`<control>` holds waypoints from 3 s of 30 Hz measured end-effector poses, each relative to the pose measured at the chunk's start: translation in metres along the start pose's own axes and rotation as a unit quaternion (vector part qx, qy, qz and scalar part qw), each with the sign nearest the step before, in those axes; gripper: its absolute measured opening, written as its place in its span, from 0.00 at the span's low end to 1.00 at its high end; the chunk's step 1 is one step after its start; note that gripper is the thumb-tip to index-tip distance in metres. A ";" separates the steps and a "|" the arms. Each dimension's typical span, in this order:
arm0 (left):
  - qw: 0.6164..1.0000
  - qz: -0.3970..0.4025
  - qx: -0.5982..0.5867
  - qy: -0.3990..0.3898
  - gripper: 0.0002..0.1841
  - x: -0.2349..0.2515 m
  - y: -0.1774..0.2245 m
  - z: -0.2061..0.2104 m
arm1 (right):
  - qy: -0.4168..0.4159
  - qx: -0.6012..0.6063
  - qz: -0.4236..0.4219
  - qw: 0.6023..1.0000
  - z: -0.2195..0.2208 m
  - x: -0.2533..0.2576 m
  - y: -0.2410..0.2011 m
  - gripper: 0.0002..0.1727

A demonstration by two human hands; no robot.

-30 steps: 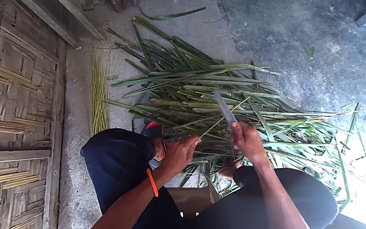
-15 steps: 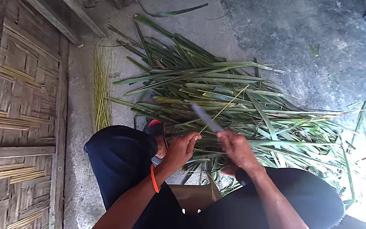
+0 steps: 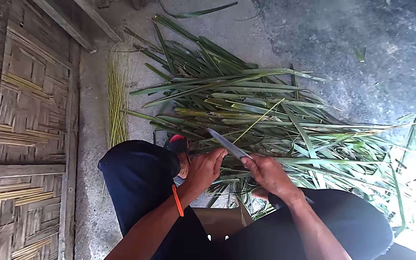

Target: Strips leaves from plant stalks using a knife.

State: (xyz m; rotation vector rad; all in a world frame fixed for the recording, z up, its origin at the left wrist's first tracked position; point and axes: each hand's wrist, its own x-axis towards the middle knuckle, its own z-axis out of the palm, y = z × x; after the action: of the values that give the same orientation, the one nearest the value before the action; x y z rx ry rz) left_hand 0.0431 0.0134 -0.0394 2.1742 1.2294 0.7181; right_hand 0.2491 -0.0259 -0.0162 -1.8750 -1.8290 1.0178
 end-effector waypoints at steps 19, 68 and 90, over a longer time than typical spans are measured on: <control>0.994 0.005 -0.106 -0.035 0.16 -0.005 -0.002 -0.007 | 0.227 0.037 0.098 0.968 -0.030 0.020 0.047 0.28; 0.903 0.371 0.214 -0.028 0.12 0.131 0.052 -0.021 | 0.121 0.310 0.057 0.941 -0.031 0.003 0.026 0.10; 0.774 -0.333 -0.529 -0.099 0.15 0.056 0.013 -0.012 | 0.036 0.327 0.034 0.944 0.001 0.022 -0.009 0.17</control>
State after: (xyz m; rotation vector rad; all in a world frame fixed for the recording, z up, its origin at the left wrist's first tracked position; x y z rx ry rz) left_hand 0.0679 0.0592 -0.0114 0.7749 0.9850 0.6029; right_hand 0.2399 -0.0036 -0.0165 -1.5355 -1.1747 1.3494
